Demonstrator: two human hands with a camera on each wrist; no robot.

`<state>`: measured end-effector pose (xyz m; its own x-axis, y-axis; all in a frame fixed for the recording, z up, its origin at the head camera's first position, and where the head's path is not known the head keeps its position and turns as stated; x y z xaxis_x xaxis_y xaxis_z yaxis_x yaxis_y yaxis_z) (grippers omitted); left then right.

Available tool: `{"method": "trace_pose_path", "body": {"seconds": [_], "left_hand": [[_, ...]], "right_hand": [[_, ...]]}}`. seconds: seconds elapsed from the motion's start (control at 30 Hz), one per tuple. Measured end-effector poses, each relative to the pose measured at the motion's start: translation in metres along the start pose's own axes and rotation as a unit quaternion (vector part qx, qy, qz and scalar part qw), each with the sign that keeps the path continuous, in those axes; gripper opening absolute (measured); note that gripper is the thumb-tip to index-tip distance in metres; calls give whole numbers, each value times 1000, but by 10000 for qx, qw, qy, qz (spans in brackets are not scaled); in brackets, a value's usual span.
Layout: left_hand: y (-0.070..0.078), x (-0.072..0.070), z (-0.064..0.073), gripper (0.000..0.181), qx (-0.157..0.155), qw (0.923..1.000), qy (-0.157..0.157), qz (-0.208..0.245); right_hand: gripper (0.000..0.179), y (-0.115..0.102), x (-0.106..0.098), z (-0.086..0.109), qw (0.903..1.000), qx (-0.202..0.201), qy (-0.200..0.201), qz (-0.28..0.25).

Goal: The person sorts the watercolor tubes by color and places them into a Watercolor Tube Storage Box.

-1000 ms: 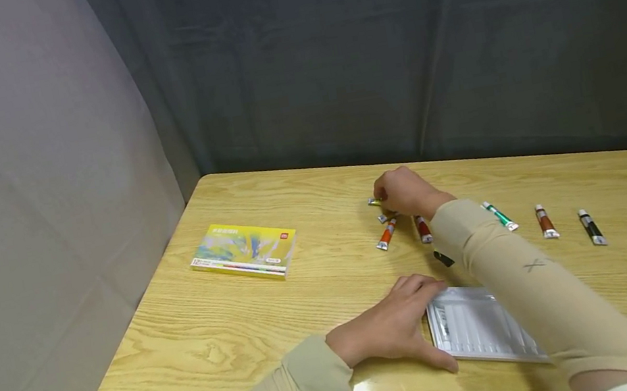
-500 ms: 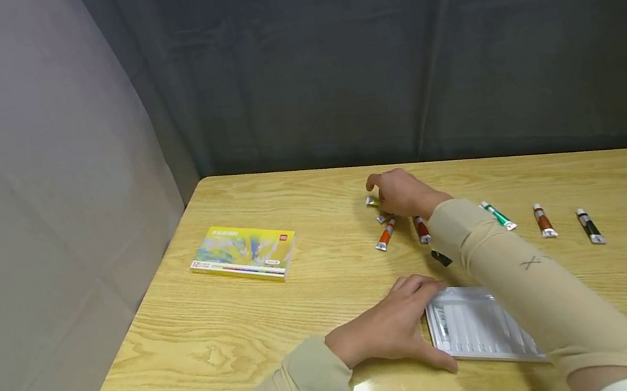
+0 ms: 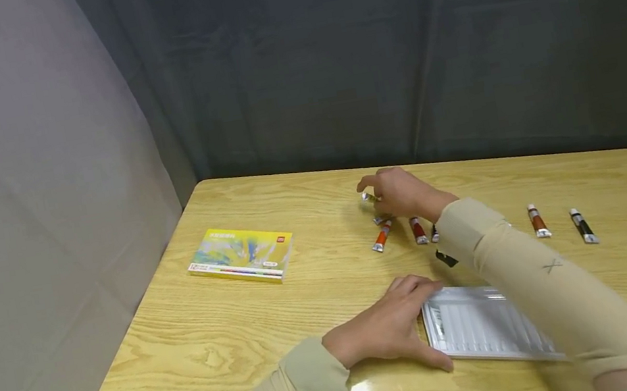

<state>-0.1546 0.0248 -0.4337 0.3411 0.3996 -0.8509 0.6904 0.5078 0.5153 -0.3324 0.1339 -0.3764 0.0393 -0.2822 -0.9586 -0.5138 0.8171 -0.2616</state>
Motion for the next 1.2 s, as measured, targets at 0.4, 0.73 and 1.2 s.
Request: {"method": "trace_pose_path", "body": {"seconds": [0.4, 0.73, 1.2], "left_hand": [[0, 0, -1, 109, -27, 9999, -96, 56], [-2, 0, -1, 108, -79, 9997, -154, 174], [-6, -2, 0, 108, -48, 9999, -83, 86]], "right_hand": [[40, -3, -7, 30, 9983, -454, 356, -42], [34, -8, -18, 59, 9968, -632, 427, -248], [33, -12, -14, 91, 9952, -624, 551, -523]]}}
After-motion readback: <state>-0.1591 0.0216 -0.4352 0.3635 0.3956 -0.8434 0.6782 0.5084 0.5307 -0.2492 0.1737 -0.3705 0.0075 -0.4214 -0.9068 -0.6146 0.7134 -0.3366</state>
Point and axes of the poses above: each hand's wrist, its own z-axis away from the middle knuckle, its own x-axis out of the palm, y = z × x, the point moved 3 cm from there along -z, towards the middle knuckle, and after that the axes turned 6 degrees about y, right-handed, at the moved point
